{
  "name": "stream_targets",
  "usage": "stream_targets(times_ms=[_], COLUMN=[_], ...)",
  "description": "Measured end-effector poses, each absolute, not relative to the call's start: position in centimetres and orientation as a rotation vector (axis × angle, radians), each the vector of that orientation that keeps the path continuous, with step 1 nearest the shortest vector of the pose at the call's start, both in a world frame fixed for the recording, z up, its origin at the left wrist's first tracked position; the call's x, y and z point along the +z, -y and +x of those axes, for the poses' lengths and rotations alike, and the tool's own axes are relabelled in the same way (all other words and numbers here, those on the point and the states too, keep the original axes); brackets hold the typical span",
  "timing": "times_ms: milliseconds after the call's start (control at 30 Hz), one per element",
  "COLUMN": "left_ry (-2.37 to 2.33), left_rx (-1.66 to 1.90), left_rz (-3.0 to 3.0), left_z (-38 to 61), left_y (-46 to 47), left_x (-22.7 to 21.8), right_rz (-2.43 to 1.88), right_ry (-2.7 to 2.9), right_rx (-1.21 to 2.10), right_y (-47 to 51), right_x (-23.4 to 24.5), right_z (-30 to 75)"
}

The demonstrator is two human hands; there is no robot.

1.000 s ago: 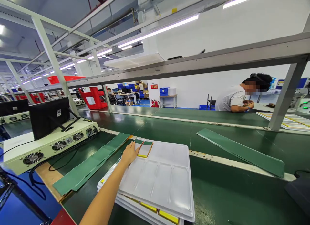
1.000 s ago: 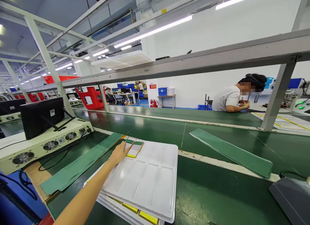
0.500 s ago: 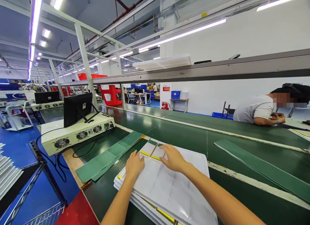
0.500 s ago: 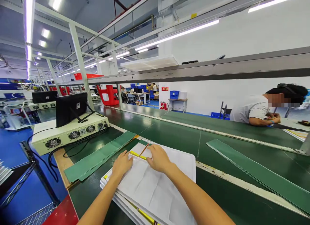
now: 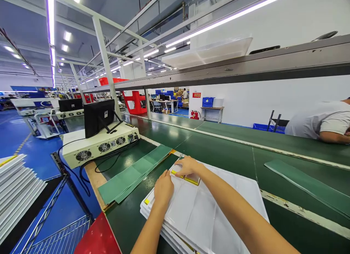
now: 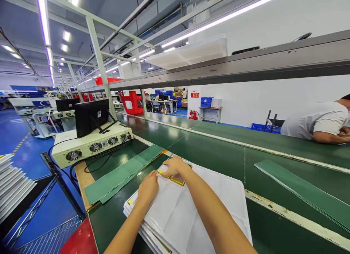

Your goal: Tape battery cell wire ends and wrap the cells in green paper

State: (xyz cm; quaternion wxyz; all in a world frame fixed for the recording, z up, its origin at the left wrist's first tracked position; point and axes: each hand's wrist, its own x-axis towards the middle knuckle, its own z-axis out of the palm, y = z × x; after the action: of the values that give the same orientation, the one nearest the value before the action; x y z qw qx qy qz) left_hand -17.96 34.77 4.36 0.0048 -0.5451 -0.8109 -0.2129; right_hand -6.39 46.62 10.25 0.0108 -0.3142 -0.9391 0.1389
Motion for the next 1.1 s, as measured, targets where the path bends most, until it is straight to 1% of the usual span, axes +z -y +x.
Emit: stream_targets(times_ms=[333, 567, 867, 1100], left_ry=[2.602, 2.591, 2.593, 2.577], left_rx=[-0.684, -0.674, -0.692, -0.688], left_rz=[-1.7, -1.671, -1.666, -1.665], left_z=[-18.1, -17.9, -17.8, -17.8], left_y=[-34.8, -34.7, -34.7, -34.6], left_x=[4.3, 4.2, 4.1, 4.2], right_rz=[-1.081, -1.03, -1.12, -1.111], right_ry=[2.942, 2.963, 2.81, 2.805], right_rx=[0.421, 0.42, 0.364, 0.379], right_y=[-47.1, -47.2, -47.5, -47.9], right_x=[10.5, 10.9, 8.7, 8.8], right_z=[-6.5, -6.9, -6.5, -6.8])
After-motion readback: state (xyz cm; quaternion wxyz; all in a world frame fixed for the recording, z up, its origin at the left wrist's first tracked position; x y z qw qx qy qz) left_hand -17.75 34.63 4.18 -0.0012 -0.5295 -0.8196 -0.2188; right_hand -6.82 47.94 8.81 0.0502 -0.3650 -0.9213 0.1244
